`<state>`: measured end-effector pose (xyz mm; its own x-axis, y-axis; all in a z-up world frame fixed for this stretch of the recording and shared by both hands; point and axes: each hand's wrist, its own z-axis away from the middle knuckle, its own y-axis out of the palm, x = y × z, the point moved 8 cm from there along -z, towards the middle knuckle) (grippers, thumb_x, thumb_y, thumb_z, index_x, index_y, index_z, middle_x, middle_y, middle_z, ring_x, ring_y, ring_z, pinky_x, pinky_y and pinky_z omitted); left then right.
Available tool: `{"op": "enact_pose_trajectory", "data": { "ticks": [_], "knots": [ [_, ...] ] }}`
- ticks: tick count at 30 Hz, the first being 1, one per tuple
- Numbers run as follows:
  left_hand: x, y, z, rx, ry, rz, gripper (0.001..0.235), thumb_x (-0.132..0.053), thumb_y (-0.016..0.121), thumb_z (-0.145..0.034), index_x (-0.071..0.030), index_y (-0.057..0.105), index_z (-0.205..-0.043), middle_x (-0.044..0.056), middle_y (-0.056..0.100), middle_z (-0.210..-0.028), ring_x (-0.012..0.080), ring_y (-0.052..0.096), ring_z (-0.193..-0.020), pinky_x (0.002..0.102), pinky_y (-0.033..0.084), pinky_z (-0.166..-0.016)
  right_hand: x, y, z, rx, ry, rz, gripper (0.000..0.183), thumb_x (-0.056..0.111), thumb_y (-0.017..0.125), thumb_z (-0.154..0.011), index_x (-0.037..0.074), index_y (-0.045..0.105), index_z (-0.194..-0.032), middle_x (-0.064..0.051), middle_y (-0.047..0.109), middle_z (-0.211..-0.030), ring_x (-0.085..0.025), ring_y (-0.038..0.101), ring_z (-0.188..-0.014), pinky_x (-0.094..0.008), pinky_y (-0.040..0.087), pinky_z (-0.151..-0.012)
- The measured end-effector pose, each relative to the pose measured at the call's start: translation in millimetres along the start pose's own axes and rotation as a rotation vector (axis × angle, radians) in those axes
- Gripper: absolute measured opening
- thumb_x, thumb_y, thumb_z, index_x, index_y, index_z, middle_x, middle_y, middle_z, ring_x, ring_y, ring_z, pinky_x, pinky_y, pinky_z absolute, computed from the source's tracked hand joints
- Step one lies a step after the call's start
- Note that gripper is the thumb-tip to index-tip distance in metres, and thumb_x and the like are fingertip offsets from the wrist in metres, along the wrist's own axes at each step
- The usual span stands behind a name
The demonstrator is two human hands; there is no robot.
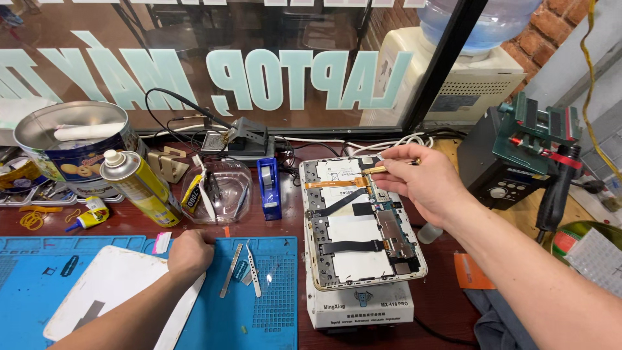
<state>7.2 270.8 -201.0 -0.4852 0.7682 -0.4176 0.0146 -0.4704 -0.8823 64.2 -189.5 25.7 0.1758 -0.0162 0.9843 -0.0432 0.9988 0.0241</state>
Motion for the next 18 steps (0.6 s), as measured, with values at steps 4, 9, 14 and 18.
{"op": "enact_pose_trajectory", "data": {
  "ticks": [4, 9, 14, 18],
  "knots": [
    [-4, -12, 4, -0.014, 0.001, 0.000, 0.025, -0.014, 0.070, -0.086, -0.015, 0.082, -0.107, 0.015, 0.079, -0.106, 0.0329, 0.075, -0.100, 0.044, 0.058, -0.092, 9, -19, 8, -0.056, -0.026, -0.026, 0.023, 0.005, 0.059, -0.096, -0.003, 0.059, -0.117, -0.016, 0.069, -0.108, -0.024, 0.073, -0.095, -0.035, 0.064, -0.084],
    [-52, -34, 15, -0.022, -0.034, 0.326, 0.022, -0.023, 0.073, -0.090, -0.008, 0.079, -0.105, 0.016, 0.079, -0.092, 0.0246, 0.076, -0.082, 0.038, 0.059, -0.078, 23, -53, 24, -0.184, -0.114, 0.191, 0.029, 0.004, 0.060, -0.094, 0.001, 0.059, -0.123, -0.015, 0.069, -0.108, -0.026, 0.074, -0.092, -0.035, 0.064, -0.078],
    [-161, -18, 34, 0.336, -0.063, 0.842, 0.029, -0.032, 0.061, -0.100, -0.005, 0.069, -0.105, 0.005, 0.067, -0.077, 0.0142, 0.063, -0.062, 0.031, 0.055, -0.059, 26, -61, 33, -0.201, -0.192, 0.489, 0.037, -0.001, 0.059, -0.091, 0.001, 0.061, -0.128, -0.015, 0.072, -0.106, -0.023, 0.075, -0.089, -0.032, 0.064, -0.076],
    [-221, -9, 73, 0.588, -0.062, 0.938, 0.037, -0.033, 0.062, -0.102, 0.001, 0.059, -0.117, 0.013, 0.060, -0.090, 0.0199, 0.063, -0.067, 0.037, 0.056, -0.059, 20, -60, 34, -0.216, -0.163, 0.637, 0.037, 0.000, 0.058, -0.092, 0.002, 0.062, -0.128, -0.012, 0.075, -0.104, -0.022, 0.078, -0.083, -0.032, 0.062, -0.074]
  ]
}}
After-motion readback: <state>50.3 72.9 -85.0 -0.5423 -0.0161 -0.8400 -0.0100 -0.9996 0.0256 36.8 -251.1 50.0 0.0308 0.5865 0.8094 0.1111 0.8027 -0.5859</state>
